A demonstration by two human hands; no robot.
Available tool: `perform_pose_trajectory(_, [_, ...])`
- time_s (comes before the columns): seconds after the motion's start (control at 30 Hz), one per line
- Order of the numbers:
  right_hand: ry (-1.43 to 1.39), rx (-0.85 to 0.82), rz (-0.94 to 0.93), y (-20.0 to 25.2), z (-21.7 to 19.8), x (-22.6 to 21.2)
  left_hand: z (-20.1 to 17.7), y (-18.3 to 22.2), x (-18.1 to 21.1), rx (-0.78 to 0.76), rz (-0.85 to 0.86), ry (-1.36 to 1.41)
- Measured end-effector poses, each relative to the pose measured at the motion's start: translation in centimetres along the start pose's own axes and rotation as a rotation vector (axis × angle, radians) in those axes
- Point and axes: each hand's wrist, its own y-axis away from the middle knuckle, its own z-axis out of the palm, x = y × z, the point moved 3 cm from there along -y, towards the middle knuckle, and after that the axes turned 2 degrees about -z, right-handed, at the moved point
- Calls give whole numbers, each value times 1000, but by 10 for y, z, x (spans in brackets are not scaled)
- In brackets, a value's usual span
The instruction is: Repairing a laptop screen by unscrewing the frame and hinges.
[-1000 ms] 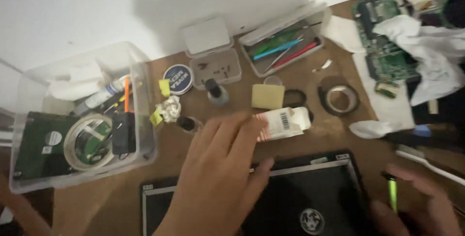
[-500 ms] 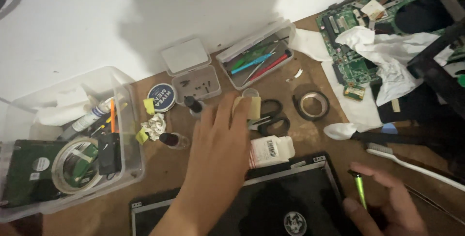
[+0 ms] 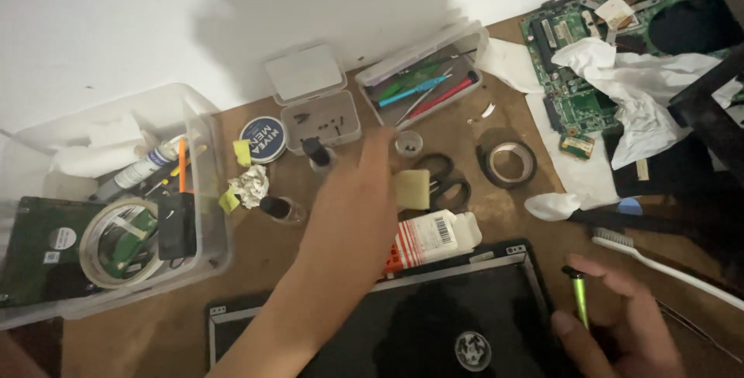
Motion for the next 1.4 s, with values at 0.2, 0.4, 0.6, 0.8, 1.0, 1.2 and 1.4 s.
perform_pose_trajectory(0.2, [53,18,49,1,-2,8,25,-20,-6,-39,-267,140])
perform_pose_trajectory(0.4, [15,-3,96,-2,0,3,35,-35,1,10,-191,-132])
perform_pose_trajectory(0.6, [-48,-12,-28,-1,1,-9,27,-31,2,113,-45,-204])
perform_pose_trajectory(0.8, [-43,22,-14,0,1,-26,-26,23,33,111,143,188])
perform_pose_trajectory(1.0, [-86,14,-23,12,-10,-18,-33,102,9,-65,256,428])
perform_pose_trajectory(1.2, [-110,-107,17,17,-24,-26,-21,136,-19,-169,224,447])
perform_pose_trajectory(1.4, [-358,-314,299,-7,-142,108,-11,142,-33,-173,278,410])
